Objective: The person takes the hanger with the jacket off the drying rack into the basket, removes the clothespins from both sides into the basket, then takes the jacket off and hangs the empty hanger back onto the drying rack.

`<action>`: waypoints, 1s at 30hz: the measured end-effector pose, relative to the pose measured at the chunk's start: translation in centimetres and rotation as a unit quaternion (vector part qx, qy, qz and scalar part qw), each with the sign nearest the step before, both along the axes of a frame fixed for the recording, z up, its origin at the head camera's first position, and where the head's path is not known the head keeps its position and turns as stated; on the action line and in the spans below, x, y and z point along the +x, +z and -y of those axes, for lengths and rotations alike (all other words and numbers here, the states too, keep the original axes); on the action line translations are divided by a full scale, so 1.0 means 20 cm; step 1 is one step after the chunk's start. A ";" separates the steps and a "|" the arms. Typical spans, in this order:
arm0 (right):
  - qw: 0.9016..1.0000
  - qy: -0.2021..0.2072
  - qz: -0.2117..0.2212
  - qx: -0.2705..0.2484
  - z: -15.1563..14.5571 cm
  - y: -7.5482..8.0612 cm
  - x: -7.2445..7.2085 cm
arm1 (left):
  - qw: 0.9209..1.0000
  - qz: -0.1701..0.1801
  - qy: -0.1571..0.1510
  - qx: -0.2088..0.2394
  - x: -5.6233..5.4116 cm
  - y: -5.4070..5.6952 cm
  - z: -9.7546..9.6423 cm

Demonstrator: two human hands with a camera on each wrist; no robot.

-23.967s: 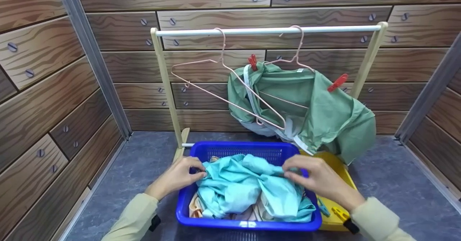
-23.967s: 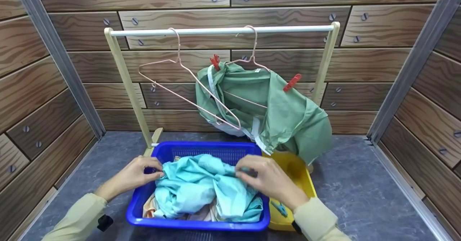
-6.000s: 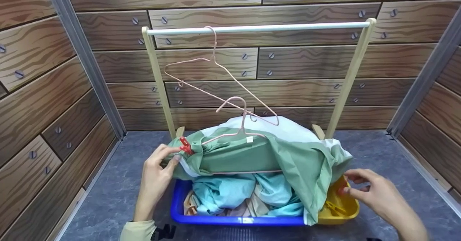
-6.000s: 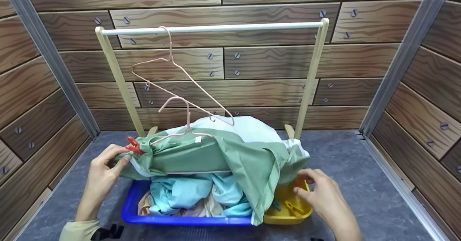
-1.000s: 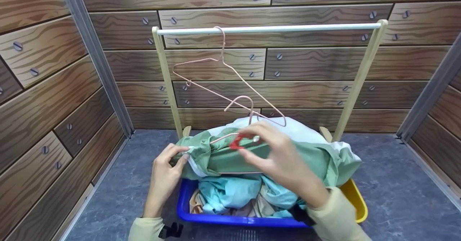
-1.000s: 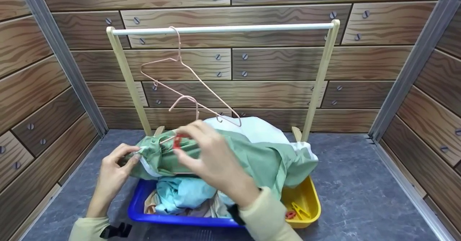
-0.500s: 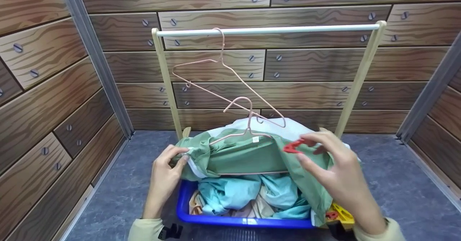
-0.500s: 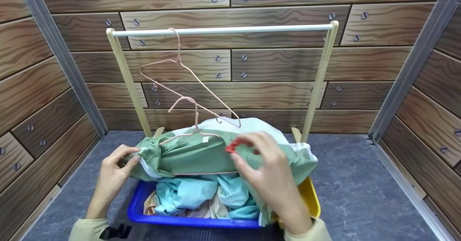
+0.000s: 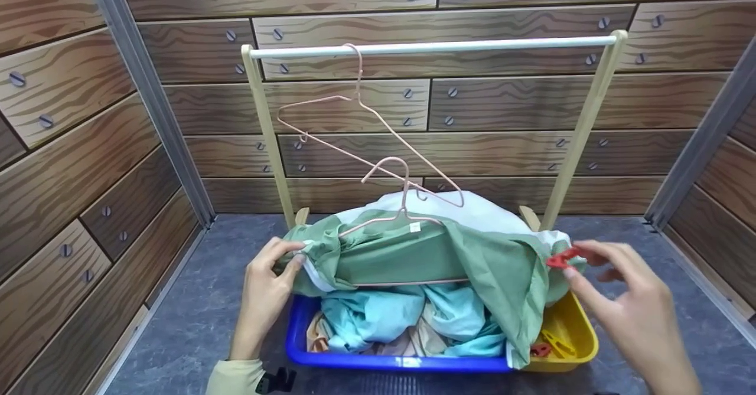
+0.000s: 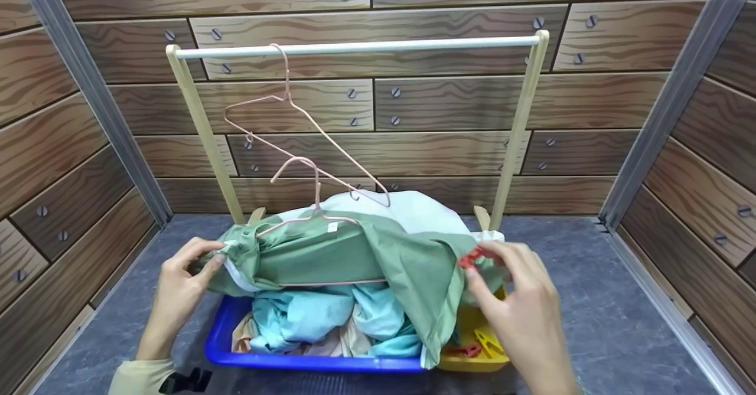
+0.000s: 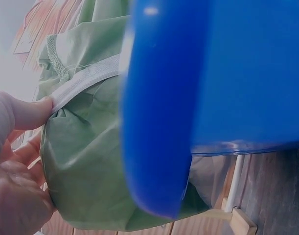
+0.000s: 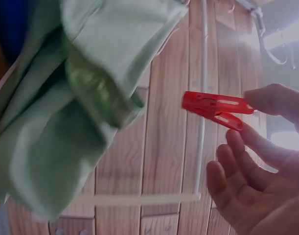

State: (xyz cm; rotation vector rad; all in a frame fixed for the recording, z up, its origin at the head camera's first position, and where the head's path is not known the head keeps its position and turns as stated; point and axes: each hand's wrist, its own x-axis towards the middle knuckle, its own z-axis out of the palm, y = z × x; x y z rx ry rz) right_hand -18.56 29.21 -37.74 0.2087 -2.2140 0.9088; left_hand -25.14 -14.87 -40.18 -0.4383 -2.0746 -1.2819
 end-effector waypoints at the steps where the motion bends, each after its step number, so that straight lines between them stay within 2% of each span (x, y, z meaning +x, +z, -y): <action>1: 1.000 -0.011 0.015 0.010 -0.02 -0.02 0.00 | 1.000 0.002 0.001 0.000 0.00 0.00 0.00; 4: 0.997 -0.026 0.054 0.040 -0.07 -0.07 0.00 | 1.000 0.005 0.002 0.000 0.00 0.00 0.00; 9: 0.991 -0.027 0.105 0.082 -0.15 -0.14 -0.01 | 1.000 0.002 -0.001 -0.002 0.00 0.00 0.00; 15: 0.980 -0.032 0.167 0.105 -0.20 -0.20 -0.04 | 1.000 -0.001 0.001 -0.002 0.00 0.00 0.00; 24: 0.974 -0.020 0.198 0.110 -0.21 -0.22 -0.06 | 1.000 -0.015 0.003 -0.005 0.00 0.00 0.00; 30: 0.972 -0.018 0.210 0.106 -0.18 -0.21 -0.05 | 1.000 -0.007 0.003 -0.004 0.00 0.00 0.00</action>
